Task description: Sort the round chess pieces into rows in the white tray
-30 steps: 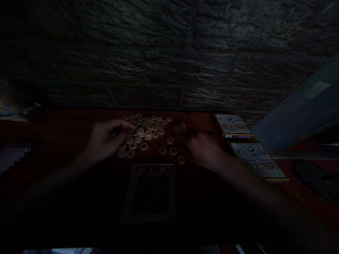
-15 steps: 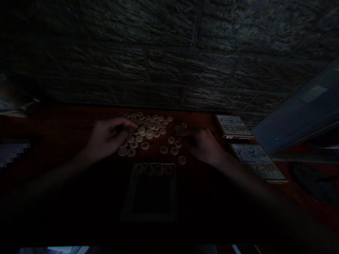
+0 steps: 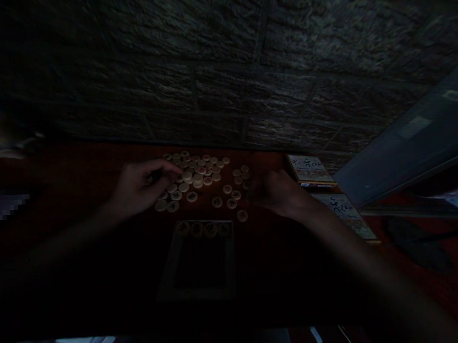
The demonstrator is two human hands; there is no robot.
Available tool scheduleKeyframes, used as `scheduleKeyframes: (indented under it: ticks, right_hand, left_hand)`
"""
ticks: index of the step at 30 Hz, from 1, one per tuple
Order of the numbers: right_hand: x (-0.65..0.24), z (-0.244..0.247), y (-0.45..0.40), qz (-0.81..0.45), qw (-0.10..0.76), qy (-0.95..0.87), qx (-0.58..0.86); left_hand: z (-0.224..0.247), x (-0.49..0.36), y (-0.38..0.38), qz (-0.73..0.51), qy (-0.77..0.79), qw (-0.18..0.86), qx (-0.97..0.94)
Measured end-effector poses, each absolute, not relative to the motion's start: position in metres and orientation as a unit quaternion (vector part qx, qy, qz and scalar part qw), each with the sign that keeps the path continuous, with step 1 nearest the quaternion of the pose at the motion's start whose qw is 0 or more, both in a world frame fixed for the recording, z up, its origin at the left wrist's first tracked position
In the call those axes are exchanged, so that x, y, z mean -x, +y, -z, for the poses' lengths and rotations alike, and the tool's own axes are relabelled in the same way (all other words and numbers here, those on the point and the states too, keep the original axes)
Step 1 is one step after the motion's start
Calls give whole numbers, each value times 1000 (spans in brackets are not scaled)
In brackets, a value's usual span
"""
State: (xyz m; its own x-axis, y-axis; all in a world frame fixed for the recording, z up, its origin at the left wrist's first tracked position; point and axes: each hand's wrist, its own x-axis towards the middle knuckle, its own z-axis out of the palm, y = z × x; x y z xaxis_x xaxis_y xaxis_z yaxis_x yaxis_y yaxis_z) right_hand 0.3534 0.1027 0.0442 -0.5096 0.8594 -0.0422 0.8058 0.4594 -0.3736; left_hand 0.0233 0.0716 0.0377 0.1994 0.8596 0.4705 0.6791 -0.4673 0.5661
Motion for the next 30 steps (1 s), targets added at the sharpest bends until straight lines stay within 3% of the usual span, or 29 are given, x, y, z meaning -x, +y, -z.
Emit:
scheduleKeyframes:
  ticks: [7, 17, 24, 27, 30]
  right_hand:
    - [-352, -50, 101, -169, 108, -862, 466]
    - [-364, -39, 116, -265, 130, -819, 492]
    - [-356, -48, 110, -94, 171, -835, 515]
    - [-346, -39, 108, -79, 224, -846, 478]
    - [-336, -26, 108, -61, 215, -883, 413]
  left_hand:
    - [-37, -23, 71, -375, 517, 110, -762]
    - [-37, -22, 71, -373, 517, 114, -762]
    - [-36, -22, 72, -378, 511, 109, -764]
    - [-36, -23, 71, -376, 512, 113, -764]
    - [-37, -24, 71, -377, 507, 118, -766]
